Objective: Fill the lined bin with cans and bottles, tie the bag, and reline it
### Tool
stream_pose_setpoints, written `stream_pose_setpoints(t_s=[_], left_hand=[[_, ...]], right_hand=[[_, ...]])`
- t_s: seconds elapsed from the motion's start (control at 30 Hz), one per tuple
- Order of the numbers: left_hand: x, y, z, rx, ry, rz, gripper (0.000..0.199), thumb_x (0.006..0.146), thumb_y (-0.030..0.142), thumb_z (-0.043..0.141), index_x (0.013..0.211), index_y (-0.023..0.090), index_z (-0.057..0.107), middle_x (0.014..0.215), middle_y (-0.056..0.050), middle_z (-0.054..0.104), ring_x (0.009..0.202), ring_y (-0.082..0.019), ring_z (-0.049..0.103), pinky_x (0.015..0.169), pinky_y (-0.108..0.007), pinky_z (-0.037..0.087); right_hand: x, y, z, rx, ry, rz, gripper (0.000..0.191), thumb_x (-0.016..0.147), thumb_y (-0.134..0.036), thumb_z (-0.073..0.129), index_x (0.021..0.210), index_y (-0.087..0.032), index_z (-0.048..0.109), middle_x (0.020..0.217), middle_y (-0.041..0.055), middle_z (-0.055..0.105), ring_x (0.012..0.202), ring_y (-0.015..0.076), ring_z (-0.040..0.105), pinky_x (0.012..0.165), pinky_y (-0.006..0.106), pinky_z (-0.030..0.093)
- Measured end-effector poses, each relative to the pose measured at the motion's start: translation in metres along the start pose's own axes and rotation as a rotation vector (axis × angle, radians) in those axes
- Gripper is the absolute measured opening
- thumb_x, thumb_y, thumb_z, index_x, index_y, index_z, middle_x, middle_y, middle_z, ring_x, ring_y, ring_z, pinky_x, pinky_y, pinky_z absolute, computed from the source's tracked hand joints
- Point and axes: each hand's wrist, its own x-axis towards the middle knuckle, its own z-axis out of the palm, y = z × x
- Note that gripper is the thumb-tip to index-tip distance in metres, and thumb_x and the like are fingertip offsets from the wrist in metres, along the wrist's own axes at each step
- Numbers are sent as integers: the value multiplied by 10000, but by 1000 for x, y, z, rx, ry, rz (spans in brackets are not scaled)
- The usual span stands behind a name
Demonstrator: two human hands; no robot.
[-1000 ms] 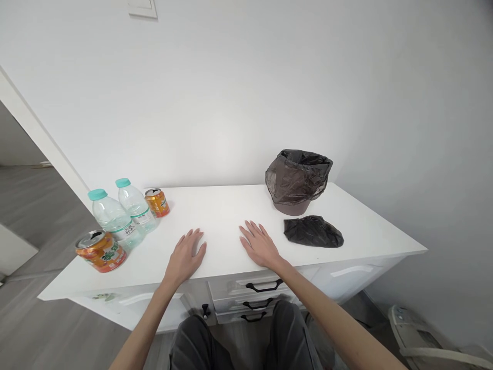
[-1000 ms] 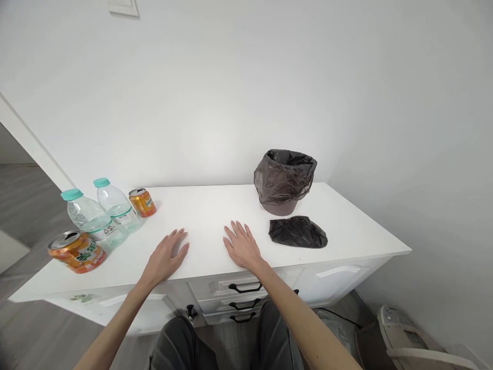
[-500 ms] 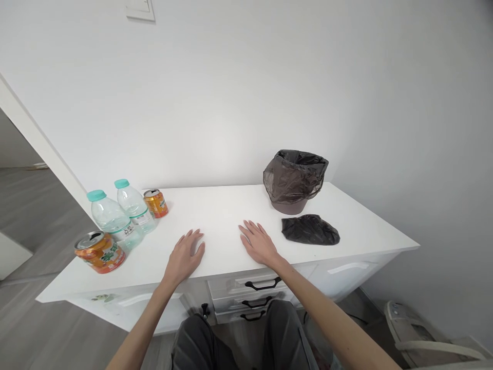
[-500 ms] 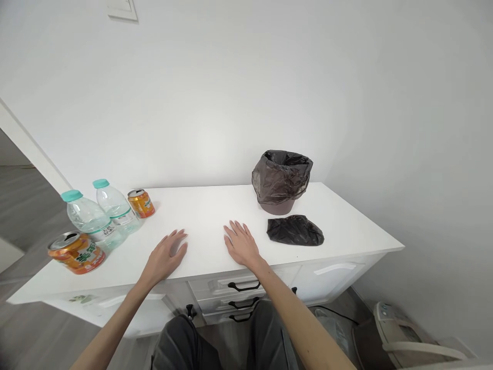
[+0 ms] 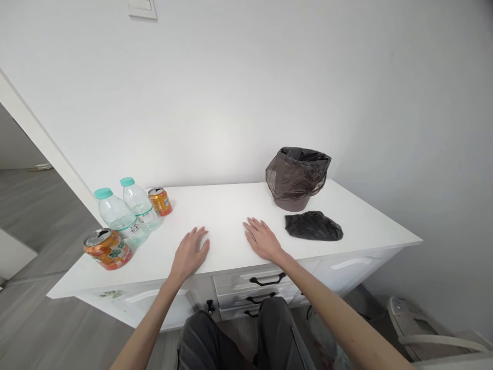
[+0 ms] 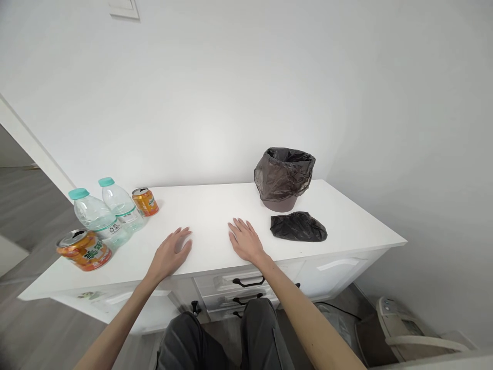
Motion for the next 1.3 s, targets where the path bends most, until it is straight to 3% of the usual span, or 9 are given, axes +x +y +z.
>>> stream_pose_setpoints(t_s=[0.17,0.27,0.37,0.5,0.67,0.83,1.03,1.17,1.3], left_hand=[[-1,-1,-2,12,8,25,378,984,410,463,1267,236,643,1500,-52,642,1512,-282,476,1278,-520,363],[-3,-1,-2,25,15,29,354,975,371,461,1243,232,645,1493,-61,647,1496,-275,498,1281,-504,364],[-5,-2,1,25,24,46,339,975,343,455,1238,237,640,1480,-67,656,1470,-269,529,1277,-503,367],[-6,-4,6,11,39,51,327,978,335,452,1234,241,631,1483,-62,654,1475,-275,523,1281,-512,354],[-7,-5,6,23,31,48,330,981,318,443,1242,223,623,1497,-78,641,1491,-282,502,1288,-514,341],[-9,-5,7,28,33,55,328,980,307,451,1242,233,634,1492,-78,644,1487,-284,507,1286,-528,344],[-9,-9,10,28,47,65,330,986,308,454,1257,232,626,1477,-85,655,1477,-281,519,1285,-535,340],[-10,-8,10,39,39,60,325,992,307,451,1254,224,625,1481,-93,651,1485,-280,508,1290,-516,335],[-10,-6,9,45,29,60,323,995,292,441,1252,217,621,1485,-96,648,1487,-276,507,1294,-508,325]], right_hand=[[-3,-7,-2,-17,-10,-5,578,1094,-365,272,1581,-150,495,1699,97,391,1599,234,305,1328,440,174],[-2,-7,-18,-54,-1,-37,587,1059,-368,345,1598,-174,471,1700,103,389,1577,280,344,1311,493,221],[4,6,-59,-124,124,-49,646,998,-369,455,1621,-196,429,1727,119,324,1475,378,460,1241,567,340],[19,34,-132,-245,374,15,663,978,-387,463,1599,-168,390,1733,197,236,1164,402,665,924,568,582],[35,61,-190,-343,463,217,725,946,-407,524,1602,-148,353,1619,275,384,1079,409,690,869,565,576],[49,86,-199,-348,434,363,608,949,-399,536,1488,-118,518,1423,273,575,1165,442,650,922,578,533],[66,110,-198,-287,489,385,488,920,-390,615,1328,-123,648,1301,228,645,1140,373,649,943,495,526],[66,107,-195,-224,507,361,470,911,-375,670,1308,-124,660,1280,212,640,1146,353,635,979,491,508],[58,84,-193,-139,532,213,462,902,-373,699,1291,-126,665,1238,181,643,989,292,663,986,472,517]])
